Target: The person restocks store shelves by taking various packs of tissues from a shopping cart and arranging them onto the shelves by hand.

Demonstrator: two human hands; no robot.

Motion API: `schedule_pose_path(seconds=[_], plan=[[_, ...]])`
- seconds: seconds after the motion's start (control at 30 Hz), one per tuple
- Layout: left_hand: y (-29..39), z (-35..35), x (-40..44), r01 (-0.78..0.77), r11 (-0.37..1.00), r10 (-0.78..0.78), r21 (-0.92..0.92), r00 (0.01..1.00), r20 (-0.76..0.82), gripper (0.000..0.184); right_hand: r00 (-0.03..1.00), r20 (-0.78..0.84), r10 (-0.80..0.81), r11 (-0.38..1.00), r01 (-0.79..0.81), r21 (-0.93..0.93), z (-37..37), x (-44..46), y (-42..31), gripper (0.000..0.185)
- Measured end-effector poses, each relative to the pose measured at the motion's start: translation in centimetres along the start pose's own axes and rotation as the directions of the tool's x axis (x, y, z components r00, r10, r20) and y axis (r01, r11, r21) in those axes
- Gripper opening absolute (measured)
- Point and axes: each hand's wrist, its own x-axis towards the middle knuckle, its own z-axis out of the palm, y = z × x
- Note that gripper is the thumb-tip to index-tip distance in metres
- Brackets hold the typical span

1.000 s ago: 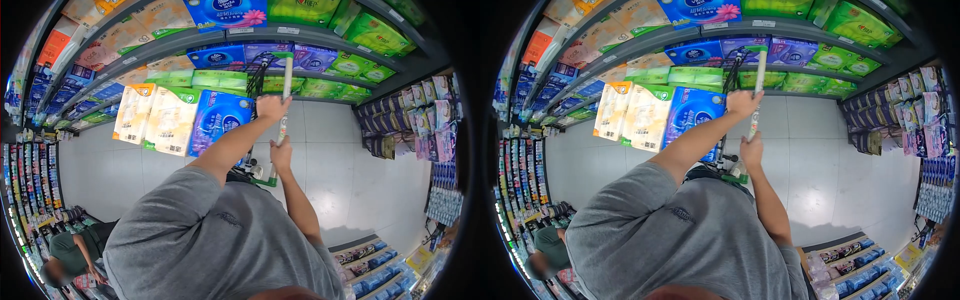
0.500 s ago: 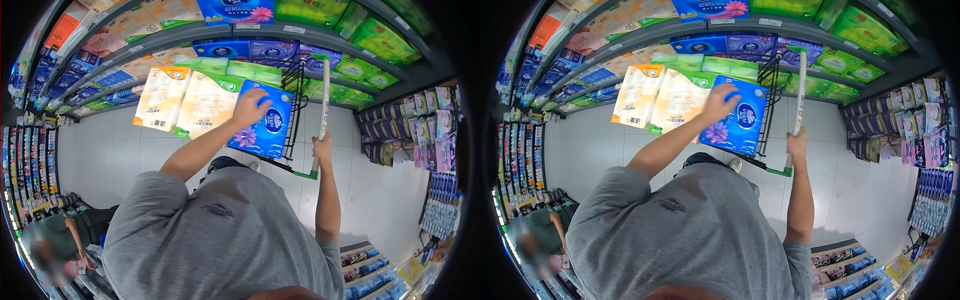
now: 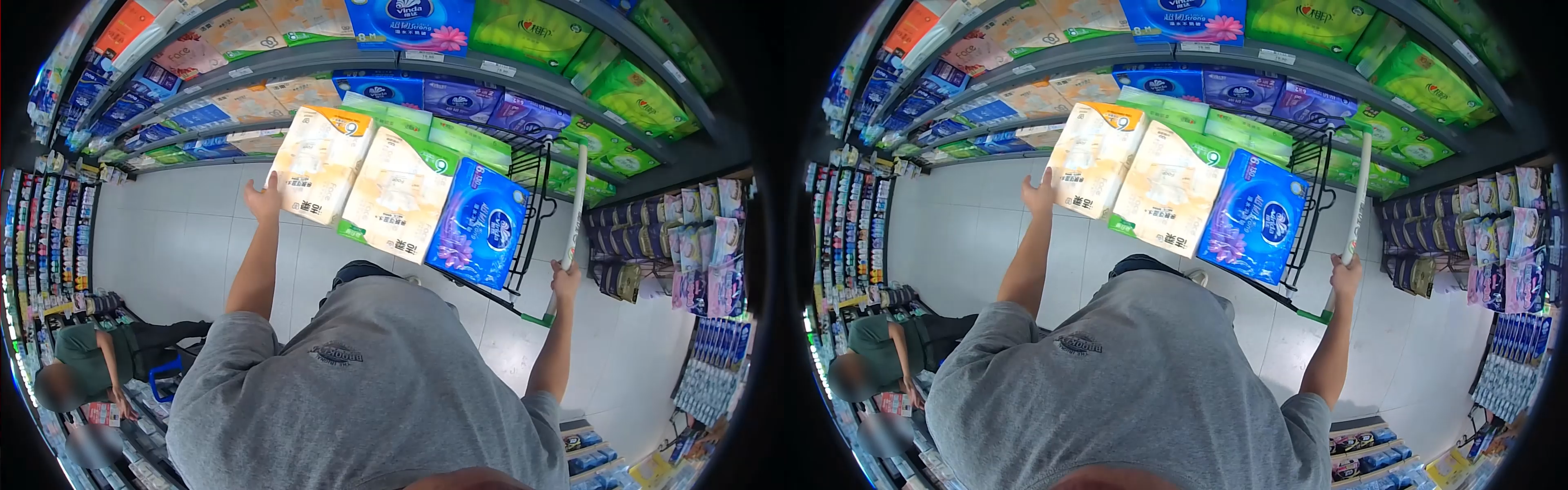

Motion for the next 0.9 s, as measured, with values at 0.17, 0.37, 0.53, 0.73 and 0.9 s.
schedule_pose_path(seconds=[0.17,0.37,0.53,0.73,0.9], plan=[[1.5,-0.8,-1.6,0.414,0.881,-0.346,-0.228,0.894,0.284,0.073,0.995,-0.080,-0.056,0.994,0.047,-0.103,-1.0,-0.3,1.4,0.018],[1.2,-0.1,-2.3,0.634,0.638,-0.394,-0.437,0.757,0.521,0.056,0.930,-0.348,-0.119,0.861,-0.078,-0.502,-1.7,-3.5,0.0,0.034],[1.5,1.1,-4.2,0.750,0.502,-0.241,-0.431,0.600,0.763,0.054,0.885,-0.463,-0.053,0.846,-0.206,-0.492,-2.9,-3.9,0.2,0.043],[5.2,0.0,-5.5,0.820,0.495,-0.237,-0.286,0.444,0.864,0.068,0.862,-0.491,-0.121,0.778,-0.225,-0.586,-3.4,-3.5,1.6,0.041],[5.0,2.1,-5.4,0.886,0.414,-0.237,-0.209,0.326,0.915,0.067,0.854,-0.503,-0.133,0.704,-0.276,-0.655,-4.1,-2.7,1.2,0.045]])
